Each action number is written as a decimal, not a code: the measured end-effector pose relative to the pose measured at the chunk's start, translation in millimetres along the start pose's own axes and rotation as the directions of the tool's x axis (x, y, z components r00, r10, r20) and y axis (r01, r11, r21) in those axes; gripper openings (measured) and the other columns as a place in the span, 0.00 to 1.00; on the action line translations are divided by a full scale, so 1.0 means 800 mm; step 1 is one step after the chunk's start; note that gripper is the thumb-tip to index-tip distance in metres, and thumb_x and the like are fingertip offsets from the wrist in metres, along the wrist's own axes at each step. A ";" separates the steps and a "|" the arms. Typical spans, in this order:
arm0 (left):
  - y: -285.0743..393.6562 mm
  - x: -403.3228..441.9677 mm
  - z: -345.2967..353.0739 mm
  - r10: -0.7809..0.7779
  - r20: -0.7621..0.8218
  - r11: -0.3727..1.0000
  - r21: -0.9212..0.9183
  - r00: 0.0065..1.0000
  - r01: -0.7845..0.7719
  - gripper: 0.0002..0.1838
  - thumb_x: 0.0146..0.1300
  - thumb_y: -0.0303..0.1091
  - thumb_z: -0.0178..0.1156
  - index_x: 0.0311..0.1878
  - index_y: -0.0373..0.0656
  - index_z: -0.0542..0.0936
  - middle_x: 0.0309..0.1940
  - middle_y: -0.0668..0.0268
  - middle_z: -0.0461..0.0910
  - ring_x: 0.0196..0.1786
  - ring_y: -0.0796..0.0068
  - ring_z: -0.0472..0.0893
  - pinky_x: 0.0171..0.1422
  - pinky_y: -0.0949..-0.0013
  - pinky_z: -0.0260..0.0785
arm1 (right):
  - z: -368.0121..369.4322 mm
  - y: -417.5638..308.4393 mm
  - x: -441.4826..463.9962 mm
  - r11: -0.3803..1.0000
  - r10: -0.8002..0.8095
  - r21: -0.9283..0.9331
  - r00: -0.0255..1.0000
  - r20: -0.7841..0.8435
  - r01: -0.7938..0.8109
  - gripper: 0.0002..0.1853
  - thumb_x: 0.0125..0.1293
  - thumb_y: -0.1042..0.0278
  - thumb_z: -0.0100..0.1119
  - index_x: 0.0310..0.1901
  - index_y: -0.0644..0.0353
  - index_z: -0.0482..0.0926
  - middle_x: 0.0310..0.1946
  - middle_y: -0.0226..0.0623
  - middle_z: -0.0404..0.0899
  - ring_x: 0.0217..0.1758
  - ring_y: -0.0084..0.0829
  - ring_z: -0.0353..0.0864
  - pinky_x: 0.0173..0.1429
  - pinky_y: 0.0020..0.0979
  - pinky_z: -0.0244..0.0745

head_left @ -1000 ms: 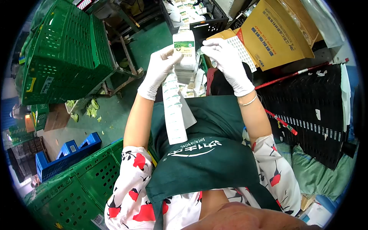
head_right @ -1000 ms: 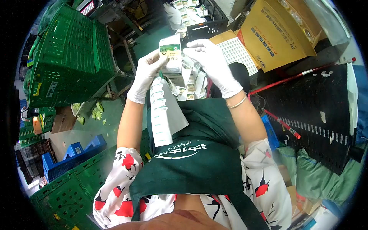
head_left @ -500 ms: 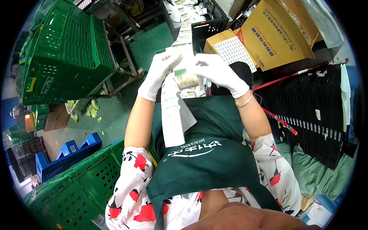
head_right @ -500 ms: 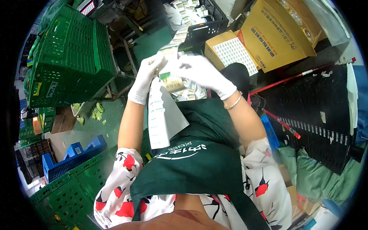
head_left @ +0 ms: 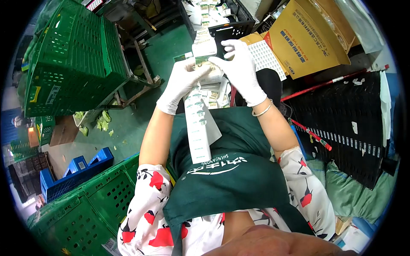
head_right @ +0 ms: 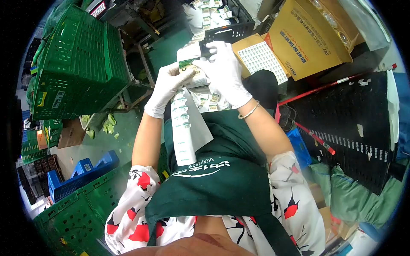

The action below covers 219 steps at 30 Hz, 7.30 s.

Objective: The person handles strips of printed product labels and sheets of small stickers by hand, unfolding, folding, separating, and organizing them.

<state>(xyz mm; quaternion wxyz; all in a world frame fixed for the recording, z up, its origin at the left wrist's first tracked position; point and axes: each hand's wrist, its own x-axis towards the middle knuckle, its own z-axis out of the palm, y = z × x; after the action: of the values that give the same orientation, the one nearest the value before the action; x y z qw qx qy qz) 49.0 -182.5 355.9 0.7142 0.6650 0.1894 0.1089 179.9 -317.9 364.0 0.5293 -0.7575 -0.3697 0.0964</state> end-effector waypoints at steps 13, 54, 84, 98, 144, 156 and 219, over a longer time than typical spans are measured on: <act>-0.002 0.006 -0.011 0.020 0.008 0.998 -0.055 1.000 -0.020 0.15 0.66 0.34 0.65 0.51 0.35 0.84 0.41 0.71 0.83 0.41 0.86 0.77 0.48 0.77 0.71 | -0.061 -0.014 -0.002 0.946 0.061 0.297 0.971 0.230 -0.130 0.15 0.63 0.70 0.67 0.51 0.62 0.80 0.49 0.39 0.80 0.51 0.24 0.80 0.57 0.27 0.76; 0.003 0.025 0.018 0.516 -0.656 0.841 0.264 0.551 -0.472 0.14 0.70 0.28 0.62 0.56 0.34 0.81 0.38 0.69 0.84 0.36 0.88 0.76 0.40 0.80 0.70 | -0.006 -0.041 -0.073 0.985 -0.064 -0.145 0.977 0.202 0.094 0.25 0.67 0.64 0.63 0.65 0.57 0.73 0.48 0.40 0.80 0.47 0.34 0.83 0.52 0.31 0.79; 0.007 0.005 -0.024 -0.081 0.138 0.991 -0.099 0.987 0.095 0.16 0.67 0.38 0.65 0.53 0.38 0.84 0.35 0.76 0.82 0.34 0.90 0.72 0.40 0.82 0.65 | -0.054 0.002 0.013 0.965 -0.174 0.262 0.762 0.624 0.006 0.11 0.65 0.64 0.64 0.43 0.61 0.85 0.22 0.31 0.77 0.21 0.21 0.71 0.28 0.25 0.67; 0.002 0.007 0.002 0.050 -0.003 0.997 0.066 0.999 -0.050 0.15 0.65 0.32 0.65 0.52 0.35 0.84 0.37 0.70 0.83 0.35 0.88 0.75 0.40 0.79 0.69 | -0.034 -0.017 -0.005 0.926 0.115 0.337 0.977 0.177 -0.170 0.15 0.67 0.60 0.67 0.41 0.66 0.83 0.27 0.28 0.81 0.31 0.15 0.78 0.38 0.20 0.74; -0.005 -0.001 -0.002 0.012 0.028 0.998 0.062 1.000 -0.014 0.16 0.67 0.32 0.65 0.55 0.35 0.83 0.41 0.70 0.84 0.40 0.86 0.77 0.46 0.78 0.70 | -0.009 -0.021 -0.002 0.981 -0.101 -0.174 0.990 -0.095 0.083 0.25 0.55 0.66 0.76 0.53 0.62 0.78 0.42 0.35 0.79 0.46 0.24 0.80 0.53 0.28 0.77; 0.008 0.000 -0.016 0.014 0.022 0.999 -0.052 1.000 -0.013 0.16 0.68 0.32 0.64 0.54 0.33 0.82 0.46 0.65 0.86 0.46 0.81 0.82 0.53 0.74 0.74 | -0.051 -0.016 -0.008 0.931 0.049 0.325 0.938 0.342 -0.167 0.15 0.64 0.67 0.68 0.49 0.62 0.81 0.38 0.34 0.84 0.40 0.22 0.84 0.49 0.24 0.79; -0.015 0.001 0.002 0.064 0.001 0.997 -0.040 0.998 -0.063 0.14 0.67 0.33 0.64 0.51 0.34 0.84 0.36 0.73 0.82 0.36 0.89 0.74 0.41 0.80 0.68 | -0.013 -0.017 -0.007 0.964 -0.171 -0.211 0.985 -0.020 0.163 0.31 0.63 0.63 0.70 0.66 0.58 0.71 0.34 0.29 0.82 0.36 0.19 0.79 0.44 0.23 0.77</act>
<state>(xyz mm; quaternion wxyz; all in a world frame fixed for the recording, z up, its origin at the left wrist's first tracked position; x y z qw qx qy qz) 49.3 -184.8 344.2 0.7238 0.6562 0.1653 0.1348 175.1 -326.8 379.1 0.4603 -0.7766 -0.4301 -0.0024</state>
